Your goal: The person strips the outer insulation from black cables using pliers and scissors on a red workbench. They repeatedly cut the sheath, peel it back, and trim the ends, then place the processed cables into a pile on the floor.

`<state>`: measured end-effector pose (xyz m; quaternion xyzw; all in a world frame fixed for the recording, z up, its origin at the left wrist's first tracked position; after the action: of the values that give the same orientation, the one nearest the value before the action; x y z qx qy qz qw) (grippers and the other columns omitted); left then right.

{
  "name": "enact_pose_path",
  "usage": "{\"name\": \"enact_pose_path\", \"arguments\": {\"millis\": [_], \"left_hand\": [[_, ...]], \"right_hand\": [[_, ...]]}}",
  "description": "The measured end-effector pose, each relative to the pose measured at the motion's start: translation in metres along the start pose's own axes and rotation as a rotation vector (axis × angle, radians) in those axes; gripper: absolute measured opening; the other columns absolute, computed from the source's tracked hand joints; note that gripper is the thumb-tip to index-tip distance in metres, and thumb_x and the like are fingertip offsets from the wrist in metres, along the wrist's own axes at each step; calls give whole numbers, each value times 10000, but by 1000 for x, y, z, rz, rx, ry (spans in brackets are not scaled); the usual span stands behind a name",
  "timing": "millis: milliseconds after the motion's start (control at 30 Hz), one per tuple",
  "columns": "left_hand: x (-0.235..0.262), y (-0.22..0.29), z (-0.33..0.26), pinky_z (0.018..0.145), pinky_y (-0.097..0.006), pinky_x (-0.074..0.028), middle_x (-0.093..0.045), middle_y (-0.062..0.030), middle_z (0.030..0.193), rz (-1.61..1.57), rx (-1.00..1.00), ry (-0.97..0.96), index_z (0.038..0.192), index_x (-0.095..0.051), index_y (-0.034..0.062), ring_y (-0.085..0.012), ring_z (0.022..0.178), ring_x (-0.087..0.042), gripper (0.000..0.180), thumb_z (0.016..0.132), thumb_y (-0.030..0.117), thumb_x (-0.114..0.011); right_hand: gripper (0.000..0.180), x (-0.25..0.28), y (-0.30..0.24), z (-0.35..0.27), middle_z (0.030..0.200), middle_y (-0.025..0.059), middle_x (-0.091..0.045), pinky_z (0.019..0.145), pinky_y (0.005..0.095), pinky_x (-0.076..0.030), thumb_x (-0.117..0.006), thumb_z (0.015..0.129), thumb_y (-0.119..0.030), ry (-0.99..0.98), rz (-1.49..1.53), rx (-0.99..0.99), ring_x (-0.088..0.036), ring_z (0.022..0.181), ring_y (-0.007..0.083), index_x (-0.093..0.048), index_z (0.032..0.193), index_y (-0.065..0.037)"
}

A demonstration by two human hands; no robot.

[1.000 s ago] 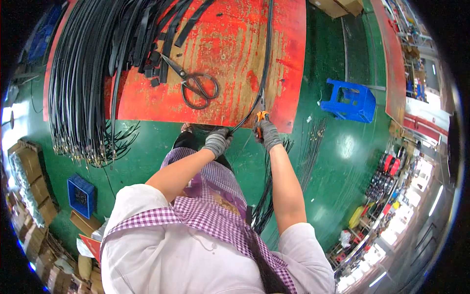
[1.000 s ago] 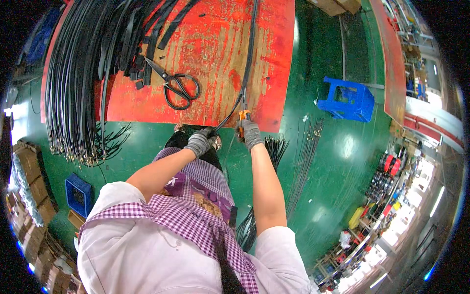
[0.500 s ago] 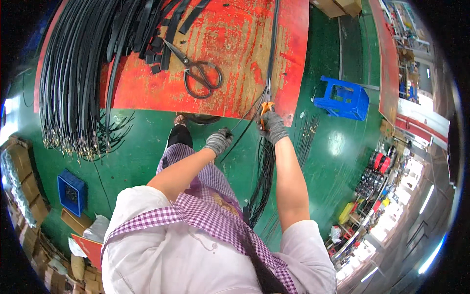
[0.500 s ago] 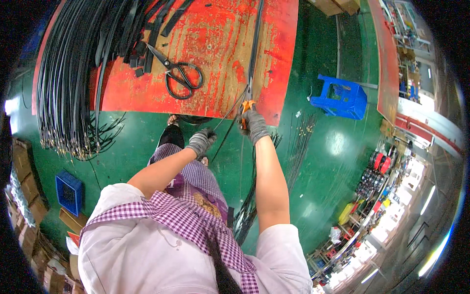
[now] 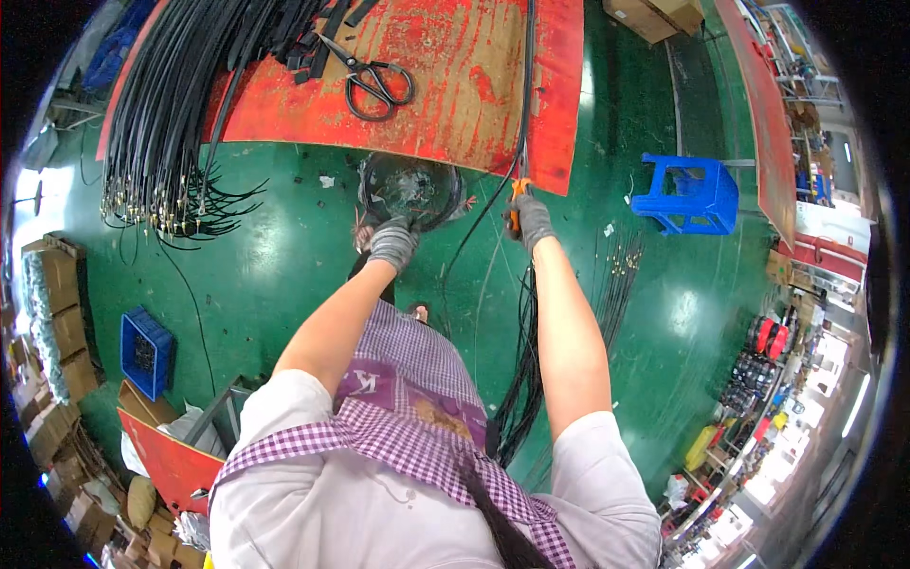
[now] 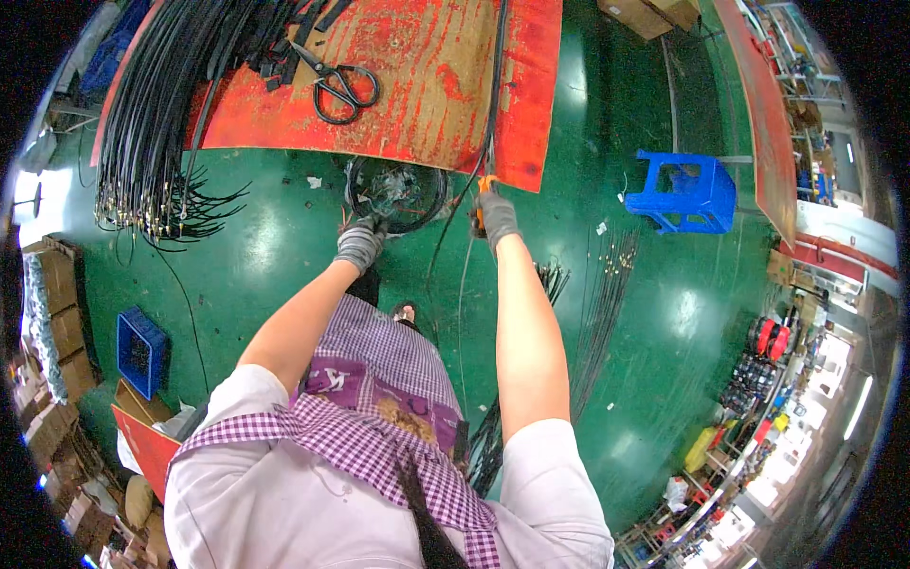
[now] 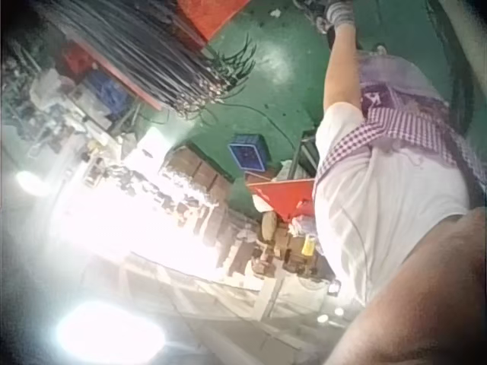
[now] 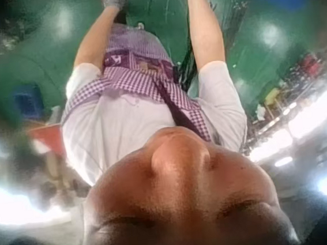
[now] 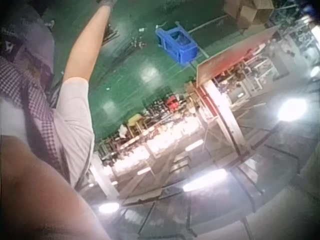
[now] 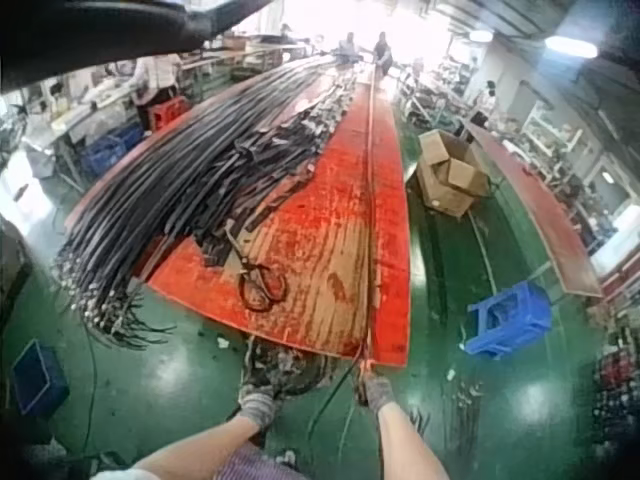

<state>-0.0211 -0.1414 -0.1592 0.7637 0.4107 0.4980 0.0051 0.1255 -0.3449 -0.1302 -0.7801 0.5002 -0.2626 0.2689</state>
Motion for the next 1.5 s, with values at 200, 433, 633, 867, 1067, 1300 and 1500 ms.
{"name": "enact_pose_path", "arguments": {"millis": [200,433,633,867,1067,1300,1500], "left_hand": [[46,9,11,817,-392,-359,-417,-204,1080,-73,379,436,1041,-455,97,-360,966,-429,415,710,343,-496],[-105,123,10,897,-256,-292,-449,-54,1105,-881,-366,-216,1119,-392,55,-204,1025,-407,545,663,240,-627],[-149,162,20,749,-311,-414,-505,-59,989,-1147,-293,-600,1072,-429,56,-185,880,-485,411,710,170,-587],[-107,75,15,446,-250,-390,-514,-19,698,-1059,222,-623,922,-471,25,-119,537,-466,326,711,235,-605],[-97,81,25,616,-282,-428,-542,-72,870,-891,-42,-760,979,-479,30,-117,699,-509,302,791,268,-472],[-185,15,-74,558,-258,-420,-567,-90,746,-884,170,-721,860,-533,-15,-142,611,-519,273,758,239,-536],[-223,-40,-82,598,-323,-441,-540,-118,744,-1396,194,-766,839,-492,-44,-228,688,-531,160,771,101,-501]], "right_hand": [[132,20,-25,29,511,46,-433,294,282,-310,-461,624,-138,-25,101,-43,-403,356,157,-444,747,-93],[210,6,-35,7,534,84,-449,305,298,-300,-449,585,-102,-118,223,-303,-420,393,185,-446,790,-55],[145,4,-18,-1,558,98,-475,331,303,-336,-454,570,-75,-226,320,-412,-428,402,203,-474,712,-55],[110,-10,-8,-15,577,76,-509,381,333,-381,-461,673,-158,-43,79,-270,-467,425,210,-489,744,-79],[256,-37,-4,30,524,109,-497,410,321,-406,-449,686,-259,107,-227,-52,-484,406,195,-514,621,-20],[149,-37,-17,6,490,83,-470,313,330,-403,-473,630,-173,91,101,-86,-464,378,200,-484,578,-34],[151,-26,24,60,492,64,-468,292,307,-389,-471,663,-195,162,-229,71,-448,349,164,-485,608,-56]]}}
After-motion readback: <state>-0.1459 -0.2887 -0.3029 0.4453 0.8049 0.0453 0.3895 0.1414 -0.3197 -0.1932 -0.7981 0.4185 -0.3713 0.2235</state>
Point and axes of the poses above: each hand's wrist, its own z-axis towards the middle knuckle, its own x-axis out of the back of the hand, y = z × x, the point moved 4 cm from there along z, towards the middle knuckle
